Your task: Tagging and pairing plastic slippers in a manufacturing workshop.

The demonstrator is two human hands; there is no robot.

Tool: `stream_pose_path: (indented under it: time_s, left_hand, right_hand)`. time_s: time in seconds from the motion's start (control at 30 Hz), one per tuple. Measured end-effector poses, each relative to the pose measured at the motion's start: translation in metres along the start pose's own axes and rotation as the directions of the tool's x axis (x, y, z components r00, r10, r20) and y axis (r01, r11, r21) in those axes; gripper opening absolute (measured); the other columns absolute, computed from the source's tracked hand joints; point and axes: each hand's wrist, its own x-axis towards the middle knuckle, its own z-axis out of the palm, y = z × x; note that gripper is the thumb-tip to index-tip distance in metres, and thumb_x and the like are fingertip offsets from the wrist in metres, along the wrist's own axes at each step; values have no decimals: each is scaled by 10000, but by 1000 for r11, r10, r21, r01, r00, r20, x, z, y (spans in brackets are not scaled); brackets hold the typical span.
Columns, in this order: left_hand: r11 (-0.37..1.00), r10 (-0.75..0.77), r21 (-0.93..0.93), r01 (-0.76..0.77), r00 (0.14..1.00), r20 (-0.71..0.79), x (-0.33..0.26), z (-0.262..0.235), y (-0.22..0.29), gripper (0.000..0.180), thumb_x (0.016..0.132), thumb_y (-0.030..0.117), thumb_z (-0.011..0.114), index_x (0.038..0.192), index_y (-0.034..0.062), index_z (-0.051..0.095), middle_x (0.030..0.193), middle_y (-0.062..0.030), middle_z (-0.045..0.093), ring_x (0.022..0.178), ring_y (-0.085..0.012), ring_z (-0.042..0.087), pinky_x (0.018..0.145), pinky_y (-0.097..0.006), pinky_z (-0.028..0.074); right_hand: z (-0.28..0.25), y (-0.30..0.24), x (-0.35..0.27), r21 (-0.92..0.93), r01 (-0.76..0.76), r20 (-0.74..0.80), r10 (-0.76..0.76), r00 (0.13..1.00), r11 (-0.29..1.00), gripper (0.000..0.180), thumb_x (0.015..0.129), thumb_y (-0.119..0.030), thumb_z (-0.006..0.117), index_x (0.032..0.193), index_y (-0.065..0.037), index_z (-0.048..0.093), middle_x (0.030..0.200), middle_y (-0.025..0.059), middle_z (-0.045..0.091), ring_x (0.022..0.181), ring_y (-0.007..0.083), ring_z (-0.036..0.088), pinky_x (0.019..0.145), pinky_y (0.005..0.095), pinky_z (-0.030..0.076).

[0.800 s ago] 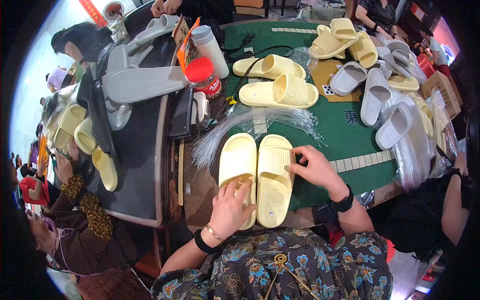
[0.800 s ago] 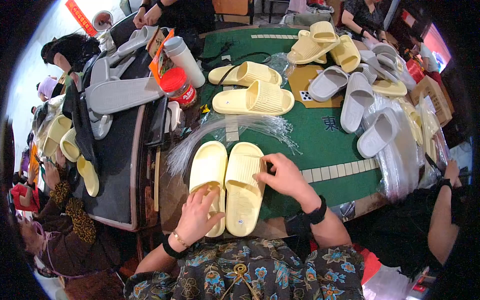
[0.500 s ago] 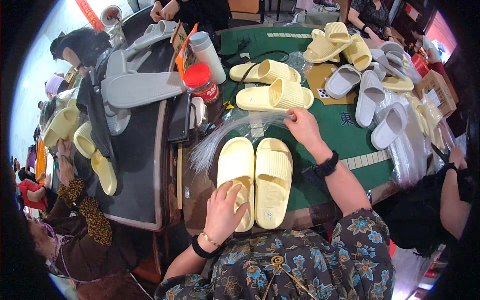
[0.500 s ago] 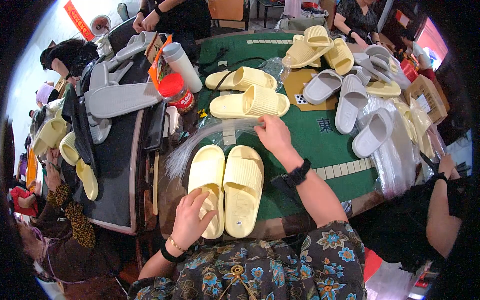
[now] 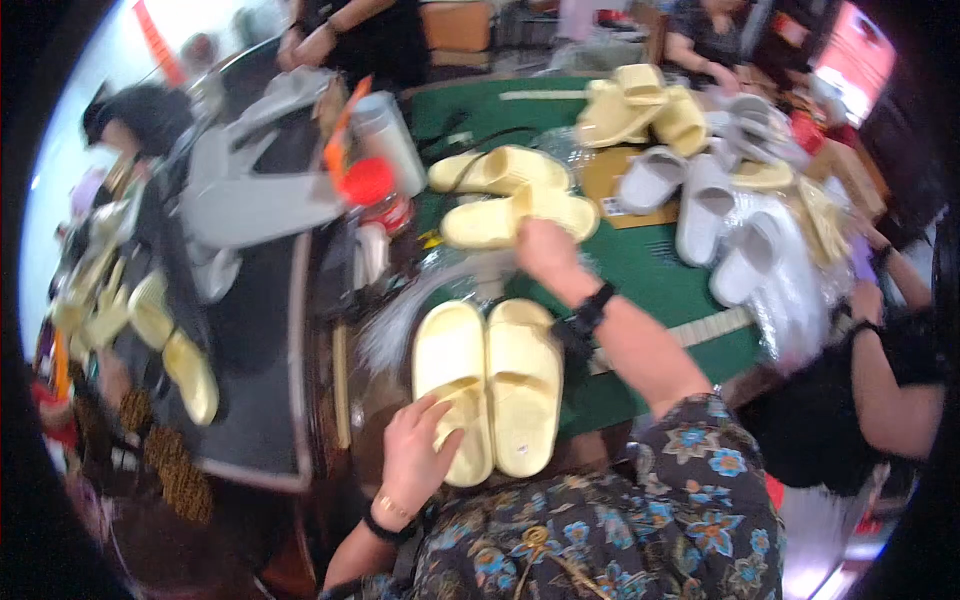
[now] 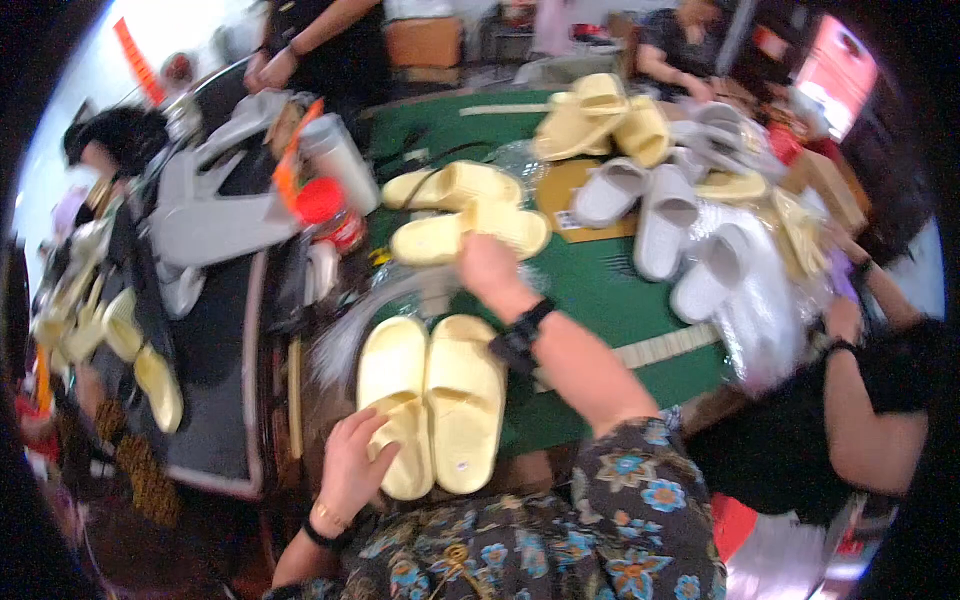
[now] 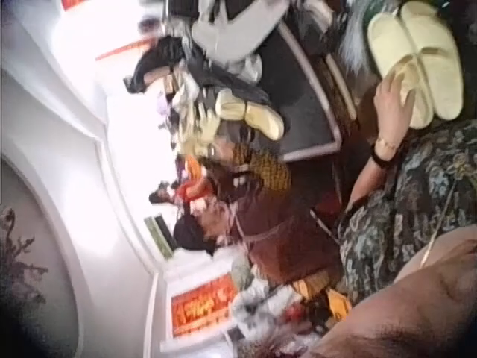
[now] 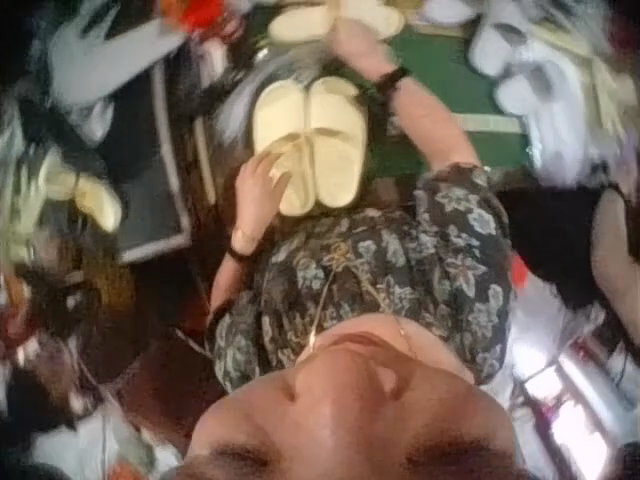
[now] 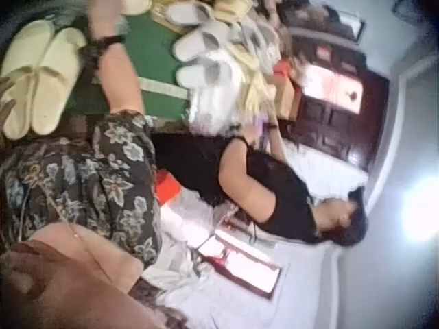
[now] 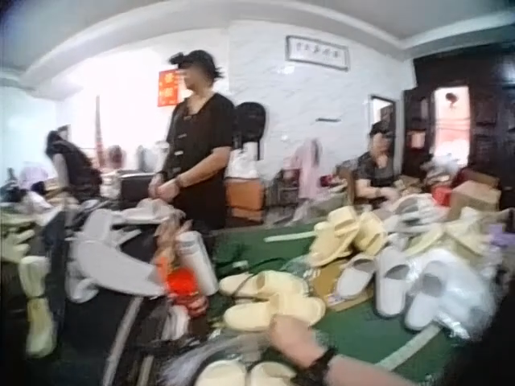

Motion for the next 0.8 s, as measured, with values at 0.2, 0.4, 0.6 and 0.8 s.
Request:
stream_pose_path:
  time_s: [0.2, 0.4, 0.6, 0.8]
  left_hand:
    - [927, -218, -312, 206, 976, -5, -1, -9, -6, 350, 834, 66, 679, 1159, -38, 599, 1059, -141, 629, 880, -218, 614, 753, -305, 507]
    - [509, -336, -766, 393, 910, 244, 39, -21, 13, 367, 981, 148, 530, 1284, -56, 496, 871, -76, 648, 680, -80, 574, 576, -200, 456]
    - [180, -377, -911, 371, 882, 284, 69, -11, 22, 282, 996, 118, 487, 1240, -18, 529, 757, -32, 595, 575, -70, 498, 526, -201, 406]
    - [499, -370, -801, 330, 917, 148, 81, 6, 25, 279, 940, 90, 570, 1204, 2, 544, 777, -13, 587, 602, -67, 520, 526, -194, 424]
  right_hand:
    - [-21, -50, -28, 454, 163, -240, -56, 969, 876, 157, 838, -204, 556, 804, -59, 608, 747, 194, 644, 710, 393, 632, 607, 512, 486]
    - [-60, -78, -90, 233, 543, -355, -449, 820, 807, 133, 836, -202, 615, 777, -91, 573, 639, 81, 567, 593, 276, 607, 511, 409, 472]
    - [-43, -63, -116, 303, 628, -230, -584, 778, 717, 157, 803, -163, 625, 729, -67, 525, 651, 82, 545, 585, 276, 585, 509, 401, 457]
    - [-41, -50, -119, 326, 632, -246, -582, 775, 704, 145, 799, -153, 640, 742, -63, 541, 639, 85, 542, 591, 285, 581, 523, 397, 458]
